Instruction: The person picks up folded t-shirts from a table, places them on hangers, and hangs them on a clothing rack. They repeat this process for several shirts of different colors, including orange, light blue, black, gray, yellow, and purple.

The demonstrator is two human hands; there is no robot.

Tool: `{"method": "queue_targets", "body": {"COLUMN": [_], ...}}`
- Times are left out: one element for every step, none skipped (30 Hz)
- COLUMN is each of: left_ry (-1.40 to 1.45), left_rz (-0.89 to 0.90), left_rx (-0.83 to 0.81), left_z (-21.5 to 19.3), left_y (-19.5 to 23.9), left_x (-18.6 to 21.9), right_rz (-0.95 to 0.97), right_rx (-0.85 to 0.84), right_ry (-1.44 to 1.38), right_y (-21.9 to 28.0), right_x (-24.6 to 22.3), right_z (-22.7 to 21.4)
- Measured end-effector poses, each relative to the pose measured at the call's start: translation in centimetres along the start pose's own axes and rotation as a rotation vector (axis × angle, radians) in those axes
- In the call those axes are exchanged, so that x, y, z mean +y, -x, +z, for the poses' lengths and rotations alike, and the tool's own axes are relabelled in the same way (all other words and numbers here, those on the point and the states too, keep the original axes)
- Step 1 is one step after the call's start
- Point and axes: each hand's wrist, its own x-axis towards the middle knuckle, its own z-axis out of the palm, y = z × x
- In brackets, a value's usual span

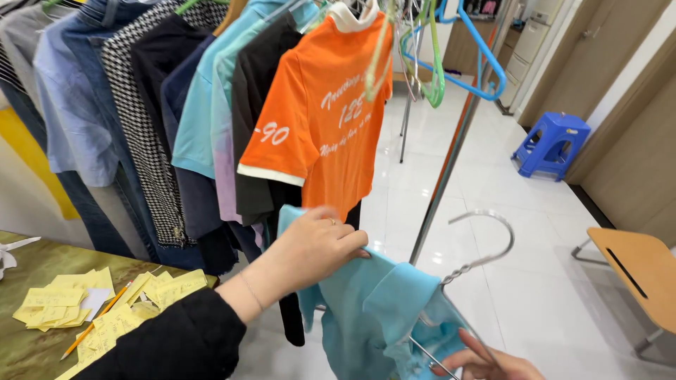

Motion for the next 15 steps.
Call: {"method": "queue_targets", "body": {"left_ry": [0.012,0.091,0.166,0.175,0.229,0.283,0.288,0.274,0.258,0.264,0.216,0.169,0.172,0.071,-0.031], "left_rz": [0.006,-0.068,-0.138,-0.128,-0.181,-0.235,-0.228,-0.270,-0.313,-0.309,-0.342,-0.376,-0.374,-0.350,-0.326], "left_rx": [-0.001,-0.018,-0.033,-0.032,0.020,0.070,0.070,0.087,0.102,0.101,0.104,0.107,0.106,0.110,0.112], "left_z": [-0.4,-0.9,-1.3,-2.1,-2.9,-3.7,-4.0,-4.3,-4.7,-4.9,-5.1,-5.2,-5.3,-5.3,-5.4], "left_y": [0.0,0.0,-0.2,-0.6,-0.9,-1.3,-1.4,-1.5,-1.6,-1.3,-1.0,-0.7,0.3,1.2,2.2], "left_x": [0.6,1.2,1.5,1.8,2.1,2.5,2.7,2.8,3.1,3.2,3.2,3.2,2.9,2.6,2.4], "right_rz": [-0.001,-0.120,-0.243,-0.250,-0.197,-0.112,-0.115,0.020,0.158,0.159,0.088,0.017,0.018,-0.062,-0.140], "right_rx": [0.013,-0.053,-0.123,-0.112,0.274,0.656,0.664,0.714,0.756,0.762,0.865,0.965,0.969,0.924,0.878], "right_ry": [-0.003,-0.076,-0.145,-0.144,0.059,0.255,0.253,0.486,0.714,0.712,0.624,0.534,0.533,0.538,0.541], "right_y": [0.2,0.3,0.3,-1.6,-2.0,-0.3,-0.7,-1.2,-1.7,-2.0,-2.3,-2.6,-2.0,-1.3,-0.6], "right_x": [-1.3,-2.7,-4.0,-1.3,1.1,3.4,3.6,3.7,3.8,5.0,6.2,7.3,6.3,5.3,4.3], "right_z": [1.2,2.3,3.4,-2.6,-8.4,-13.6,-9.2,-4.9,-0.5,-1.2,-1.9,-2.6,-5.0,-7.3,-9.6]}}
